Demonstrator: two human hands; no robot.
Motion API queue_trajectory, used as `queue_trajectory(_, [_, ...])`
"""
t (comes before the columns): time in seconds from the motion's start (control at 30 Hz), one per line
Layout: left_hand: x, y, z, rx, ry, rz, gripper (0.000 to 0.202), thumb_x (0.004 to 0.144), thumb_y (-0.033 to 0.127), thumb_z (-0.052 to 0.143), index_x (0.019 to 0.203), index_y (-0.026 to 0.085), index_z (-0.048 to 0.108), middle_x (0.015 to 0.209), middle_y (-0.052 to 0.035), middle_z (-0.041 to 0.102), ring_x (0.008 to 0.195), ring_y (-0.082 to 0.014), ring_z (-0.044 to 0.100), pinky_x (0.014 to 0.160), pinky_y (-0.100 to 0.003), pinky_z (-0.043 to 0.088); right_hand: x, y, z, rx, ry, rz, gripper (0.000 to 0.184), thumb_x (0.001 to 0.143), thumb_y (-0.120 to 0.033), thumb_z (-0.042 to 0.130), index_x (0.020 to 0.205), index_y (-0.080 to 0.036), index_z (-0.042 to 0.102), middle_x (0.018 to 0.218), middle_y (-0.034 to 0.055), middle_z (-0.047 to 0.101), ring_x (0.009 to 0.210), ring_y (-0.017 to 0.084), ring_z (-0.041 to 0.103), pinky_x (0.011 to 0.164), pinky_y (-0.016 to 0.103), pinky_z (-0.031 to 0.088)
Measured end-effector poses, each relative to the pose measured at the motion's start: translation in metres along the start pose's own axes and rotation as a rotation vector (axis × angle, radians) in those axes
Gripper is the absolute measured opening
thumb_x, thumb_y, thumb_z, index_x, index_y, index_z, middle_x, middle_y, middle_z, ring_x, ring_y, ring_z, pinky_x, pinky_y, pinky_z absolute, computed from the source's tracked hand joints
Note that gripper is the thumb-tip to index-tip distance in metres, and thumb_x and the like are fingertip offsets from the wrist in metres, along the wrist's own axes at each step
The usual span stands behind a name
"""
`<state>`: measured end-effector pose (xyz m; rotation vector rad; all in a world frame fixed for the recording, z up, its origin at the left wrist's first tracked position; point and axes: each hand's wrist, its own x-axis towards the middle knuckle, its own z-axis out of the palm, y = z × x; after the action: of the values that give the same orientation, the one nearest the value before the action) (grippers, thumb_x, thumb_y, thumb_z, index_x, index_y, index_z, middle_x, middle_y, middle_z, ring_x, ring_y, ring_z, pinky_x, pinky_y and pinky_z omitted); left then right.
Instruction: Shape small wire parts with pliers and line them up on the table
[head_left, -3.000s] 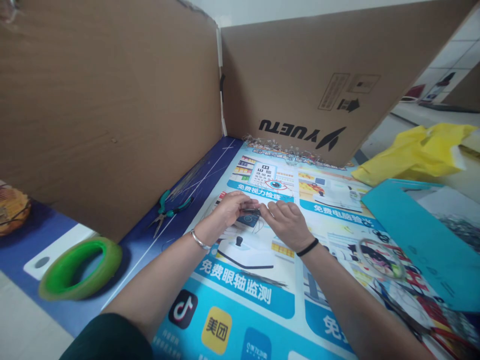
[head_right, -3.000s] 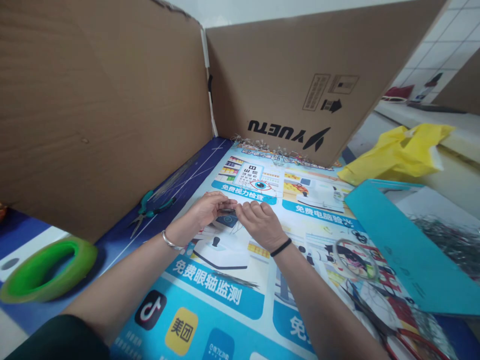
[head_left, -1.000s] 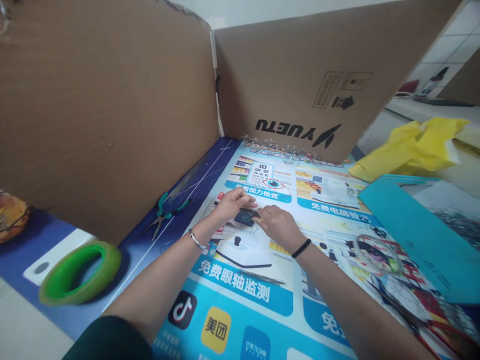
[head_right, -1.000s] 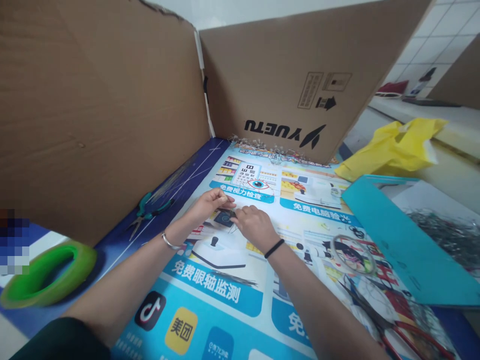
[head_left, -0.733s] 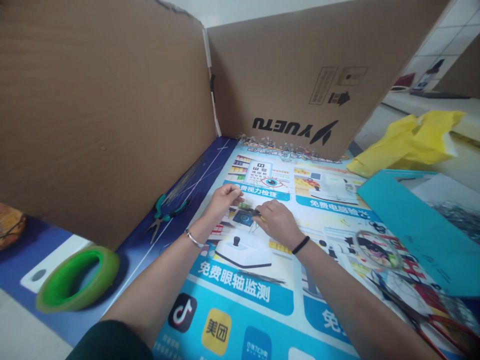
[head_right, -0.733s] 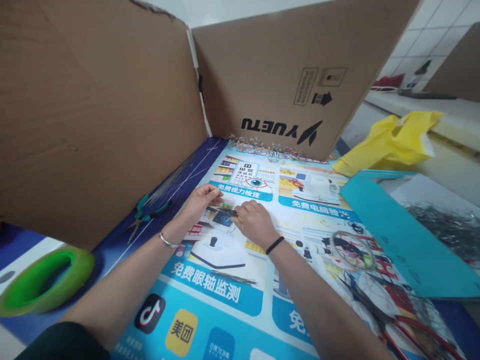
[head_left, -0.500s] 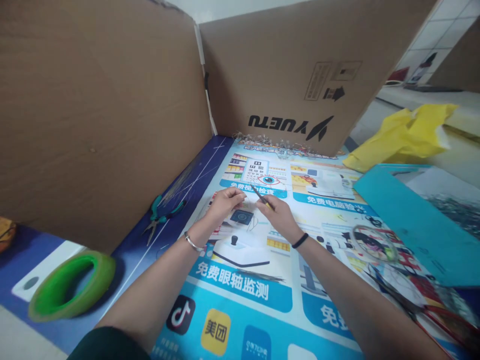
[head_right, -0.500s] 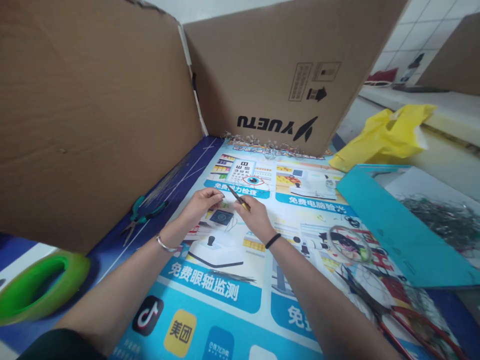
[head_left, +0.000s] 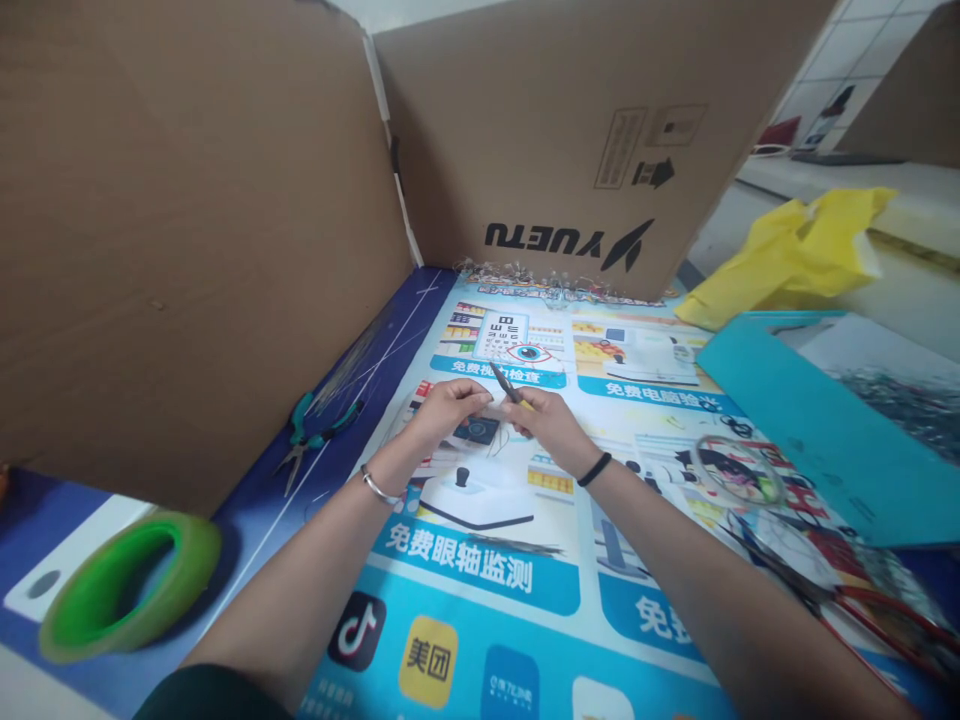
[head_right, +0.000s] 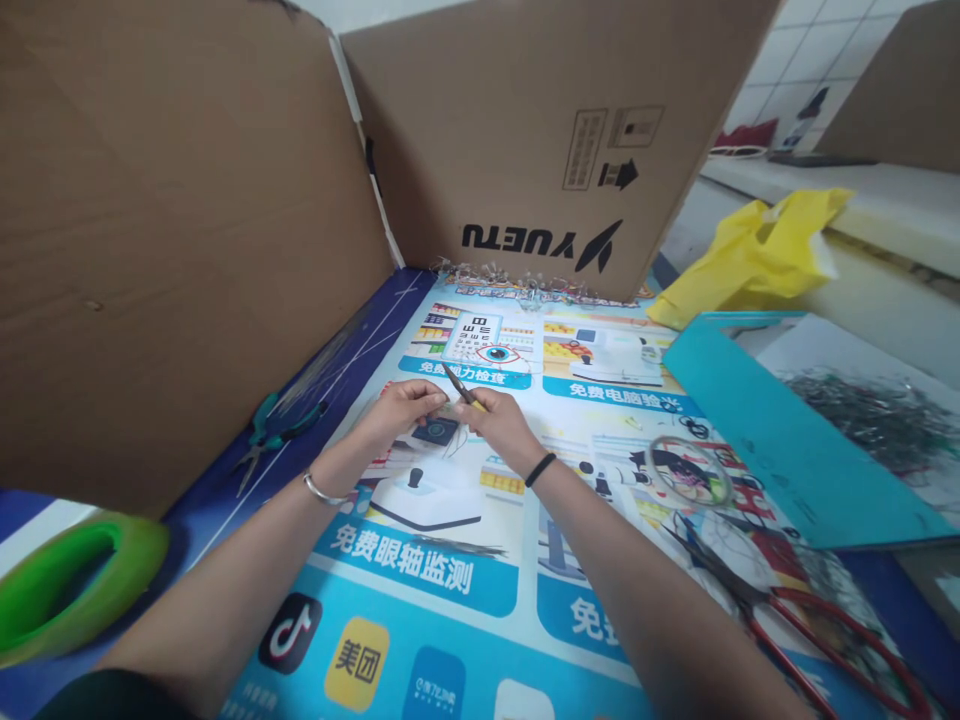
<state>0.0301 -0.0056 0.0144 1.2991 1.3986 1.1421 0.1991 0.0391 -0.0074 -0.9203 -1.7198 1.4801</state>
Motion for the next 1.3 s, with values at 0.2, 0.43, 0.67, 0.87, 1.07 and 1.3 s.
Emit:
queue_trajectory(0.2, [0.002,-0.006,0.001,0.002,-0.045,-0.001,0.022,0.07,0.037,0.062,0.072,0.015,0.06,0.058,0.0013,0.054,0.054,-0.0083,0.049,0.049,-0.02,0.037,0.0,0.002,0.0,0.012,-0.014,0.018,0.024,0.069,-0.042,0.06,0.068,-0.019,0.053,0.051,-0.006,0.047,0.048,0.008,0.042,0.047,0.022,0.033])
queue_trajectory(0.43, [0.001,-0.01,0.006,0.011,-0.069,0.0,0.021,0.07,0.036,0.062,0.071,0.014,0.06,0.057,0.0018,0.055,0.052,-0.0081,0.05,0.049,-0.02,0.038,-0.001,0.0,0.001,0.024,-0.028,0.021,0.025,0.068,-0.042,0.061,0.067,-0.018,0.052,0.052,-0.0057,0.048,0.048,0.007,0.042,0.047,0.021,0.033])
queue_trajectory(0.67, [0.003,0.0,-0.009,0.038,-0.037,0.002,0.021,0.069,0.035,0.062,0.071,0.014,0.06,0.054,0.0022,0.054,0.048,-0.0069,0.046,0.047,-0.02,0.036,-0.001,-0.002,0.003,0.083,0.047,0.045,0.029,0.068,-0.045,0.062,0.069,-0.018,0.054,0.056,-0.0042,0.052,0.049,0.007,0.045,0.048,0.022,0.036])
queue_trajectory(0.87, [0.011,-0.002,-0.055,0.071,0.265,0.011,0.018,0.065,0.03,0.064,0.073,0.014,0.058,0.053,0.0033,0.052,0.047,-0.0067,0.045,0.045,-0.019,0.033,-0.002,-0.01,0.003,0.139,0.086,0.123,0.031,0.066,-0.045,0.065,0.071,-0.017,0.056,0.057,-0.0031,0.053,0.048,0.007,0.046,0.046,0.021,0.036])
queue_trajectory(1.07, [0.016,-0.021,-0.075,0.302,0.243,-0.088,0.011,0.065,0.026,0.058,0.068,0.015,0.058,0.048,0.0033,0.052,0.045,-0.008,0.045,0.047,-0.02,0.033,-0.001,-0.007,0.003,0.168,0.059,0.105,0.031,0.065,-0.045,0.066,0.071,-0.017,0.056,0.06,-0.002,0.056,0.049,0.008,0.048,0.048,0.023,0.038])
queue_trajectory(1.3, [0.022,-0.033,-0.083,0.535,0.265,-0.134,0.01,0.065,0.026,0.056,0.065,0.017,0.059,0.05,0.0018,0.055,0.048,-0.0106,0.048,0.049,-0.022,0.033,0.003,0.003,0.0,0.129,0.173,0.068,0.031,0.066,-0.045,0.064,0.077,-0.017,0.058,0.067,0.001,0.06,0.056,0.01,0.053,0.051,0.024,0.041])
